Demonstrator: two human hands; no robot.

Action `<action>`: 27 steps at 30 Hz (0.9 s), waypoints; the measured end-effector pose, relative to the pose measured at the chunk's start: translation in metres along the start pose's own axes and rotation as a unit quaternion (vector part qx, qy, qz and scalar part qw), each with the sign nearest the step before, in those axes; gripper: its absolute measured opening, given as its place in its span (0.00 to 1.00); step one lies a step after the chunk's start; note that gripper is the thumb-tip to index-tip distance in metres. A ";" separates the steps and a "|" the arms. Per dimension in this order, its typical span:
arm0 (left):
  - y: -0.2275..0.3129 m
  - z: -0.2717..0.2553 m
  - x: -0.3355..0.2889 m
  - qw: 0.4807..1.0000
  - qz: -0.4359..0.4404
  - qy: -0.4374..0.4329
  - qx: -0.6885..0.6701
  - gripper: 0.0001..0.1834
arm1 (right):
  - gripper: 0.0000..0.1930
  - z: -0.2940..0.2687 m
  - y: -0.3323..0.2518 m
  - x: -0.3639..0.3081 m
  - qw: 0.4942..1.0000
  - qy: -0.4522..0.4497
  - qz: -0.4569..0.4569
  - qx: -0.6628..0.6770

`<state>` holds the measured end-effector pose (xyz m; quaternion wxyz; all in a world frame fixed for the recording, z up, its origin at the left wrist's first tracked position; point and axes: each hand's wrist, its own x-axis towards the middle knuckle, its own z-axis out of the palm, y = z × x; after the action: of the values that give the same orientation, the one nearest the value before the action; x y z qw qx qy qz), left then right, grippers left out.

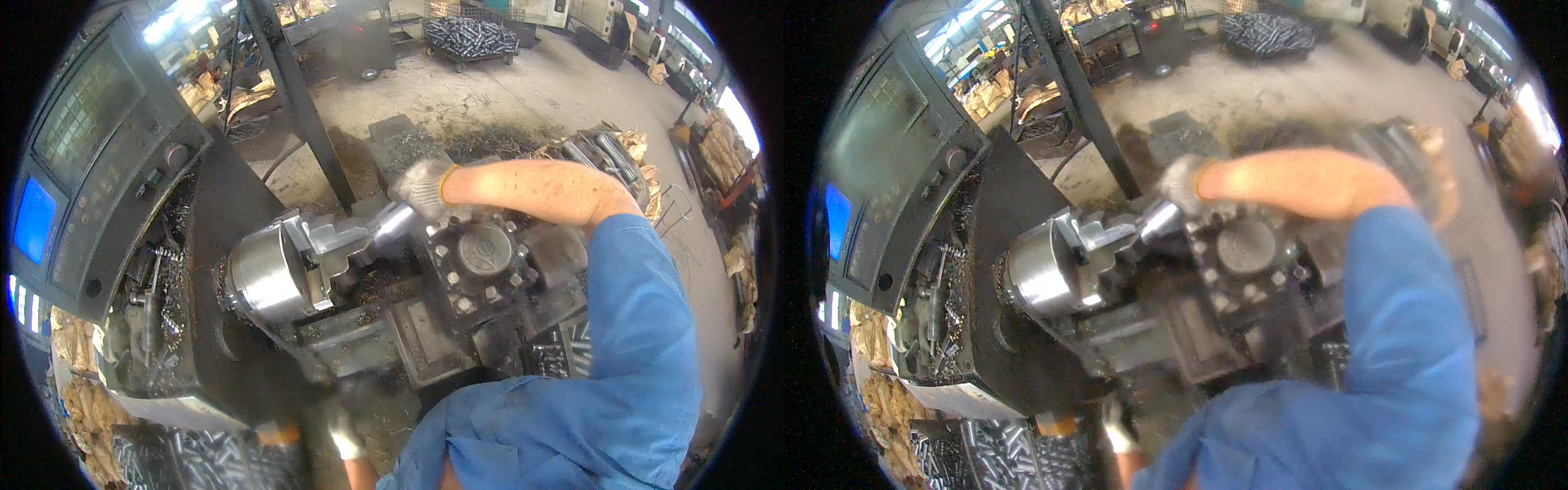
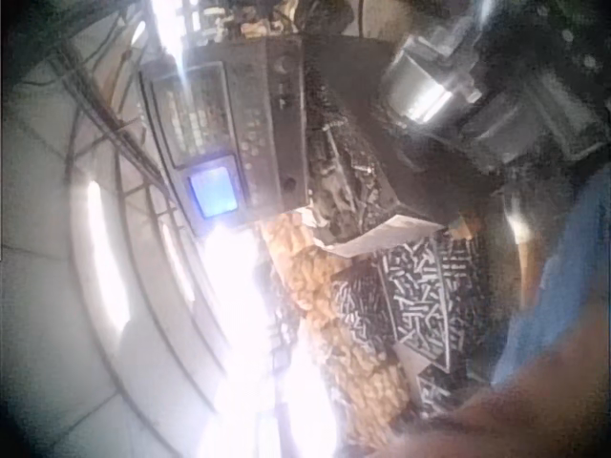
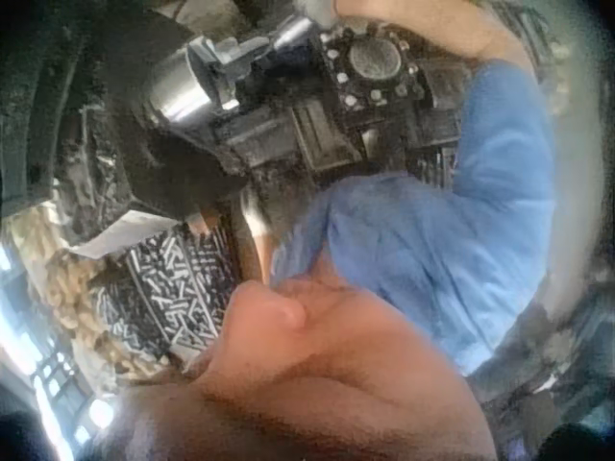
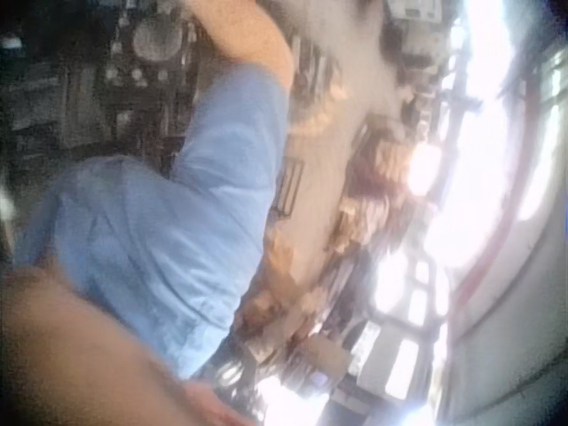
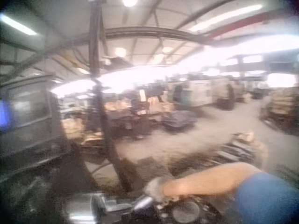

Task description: The person repeatedly picks up cylindrical metal parts from a basket and places them into a machine fixture. The person handles the parts one at a time, loading them into the machine and occasionally adjusting the fixture.

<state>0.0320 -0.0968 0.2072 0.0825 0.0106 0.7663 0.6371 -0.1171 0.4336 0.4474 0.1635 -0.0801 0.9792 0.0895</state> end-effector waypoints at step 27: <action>-0.029 -0.171 -0.012 0.602 0.260 0.365 0.661 0.22 | 0.19 -0.053 -0.129 -0.106 0.847 0.349 -0.014 0.402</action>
<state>0.0221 -0.2701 0.2098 -0.4023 0.0275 0.9099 -0.0975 -0.0098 0.3109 0.5125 -0.1695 -0.0473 0.9208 -0.3480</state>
